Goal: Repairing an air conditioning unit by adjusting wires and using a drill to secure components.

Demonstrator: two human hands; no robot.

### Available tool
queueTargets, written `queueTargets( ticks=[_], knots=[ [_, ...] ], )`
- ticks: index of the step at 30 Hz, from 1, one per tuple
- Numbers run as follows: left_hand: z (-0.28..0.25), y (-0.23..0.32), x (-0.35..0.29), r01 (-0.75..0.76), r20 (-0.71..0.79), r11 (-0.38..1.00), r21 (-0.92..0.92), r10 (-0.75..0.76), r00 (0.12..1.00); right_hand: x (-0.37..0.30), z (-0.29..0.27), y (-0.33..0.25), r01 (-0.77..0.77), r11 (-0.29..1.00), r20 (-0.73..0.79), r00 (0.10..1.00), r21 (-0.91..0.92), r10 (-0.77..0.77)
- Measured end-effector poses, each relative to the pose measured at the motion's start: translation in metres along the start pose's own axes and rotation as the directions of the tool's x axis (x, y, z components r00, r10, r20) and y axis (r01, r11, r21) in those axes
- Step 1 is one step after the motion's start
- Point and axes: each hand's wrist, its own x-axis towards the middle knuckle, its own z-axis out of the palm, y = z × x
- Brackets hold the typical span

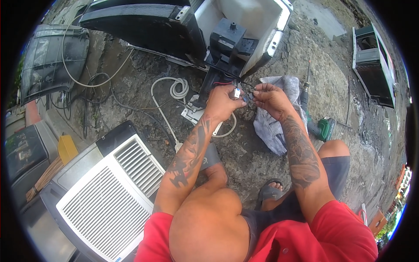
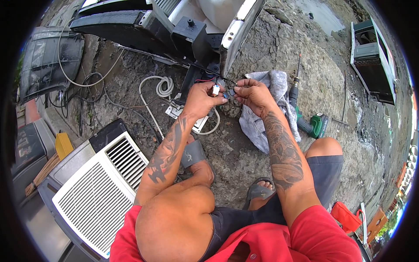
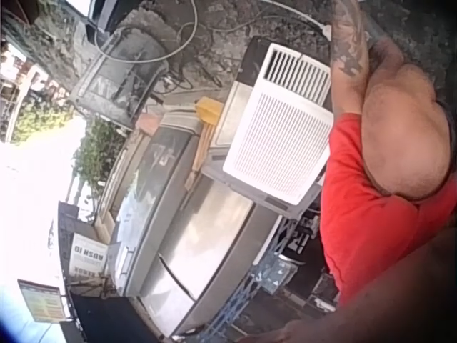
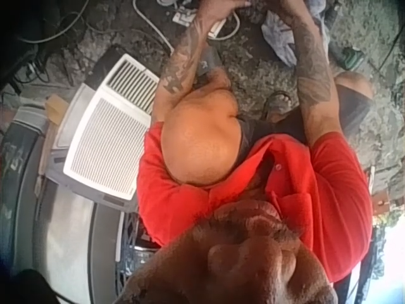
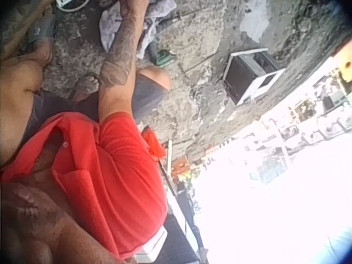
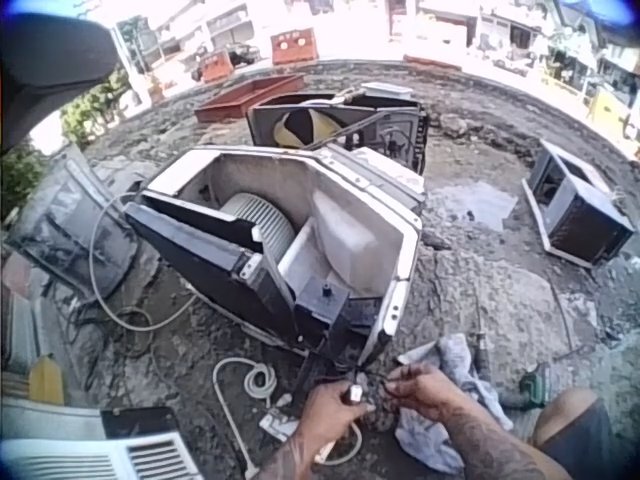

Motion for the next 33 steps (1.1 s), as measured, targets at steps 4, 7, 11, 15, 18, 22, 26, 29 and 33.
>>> queueTargets(
  ticks=[4, 7, 11, 15, 18, 22, 26, 29, 33],
  knots=[
    [0.001, 0.0, 0.001, 0.001, 0.015, 1.0, 0.031, -0.001, 1.0, 0.002, -0.003, 0.004, -0.001, 1.0, 0.026, 1.0, -0.009, 0.001],
    [-0.002, 0.001, -0.001, -0.002, 0.01, 0.999, 0.041, 0.001, 1.0, 0.002, 0.0, 0.007, -0.001, 1.0, 0.018, 1.0, 0.0, 0.001],
    [-0.001, 0.002, -0.001, -0.021, 0.007, 0.999, 0.04, 0.021, 1.0, 0.004, -0.007, 0.008, 0.004, 1.0, 0.049, 0.999, 0.005, -0.004],
    [0.0, 0.012, -0.005, -0.008, 0.03, 0.988, 0.154, 0.003, 1.0, 0.008, -0.01, 0.013, 0.039, 0.999, 0.059, 0.997, 0.009, -0.04],
    [-0.001, 0.008, -0.004, -0.013, 0.059, 0.976, 0.218, 0.0, 0.998, 0.008, -0.002, 0.014, 0.108, 0.989, 0.036, 0.993, 0.101, -0.112],
    [0.0, 0.004, -0.002, -0.037, 0.063, 0.968, 0.25, 0.022, 0.998, 0.008, 0.001, 0.013, 0.154, 0.987, 0.067, 0.985, 0.05, -0.157],
    [0.0, 0.006, 0.0, -0.014, 0.066, 0.958, 0.287, -0.005, 0.998, 0.007, 0.005, 0.012, 0.236, 0.97, 0.053, 0.971, -0.051, -0.234],
    [0.0, 0.004, 0.001, 0.005, 0.058, 0.943, 0.332, -0.026, 0.998, 0.005, 0.009, 0.012, 0.289, 0.951, 0.046, 0.957, -0.109, -0.285],
    [0.002, 0.001, 0.003, 0.006, 0.03, 0.932, 0.362, -0.018, 0.999, 0.002, 0.011, 0.009, 0.334, 0.918, 0.045, 0.942, -0.213, -0.332]
  ],
)
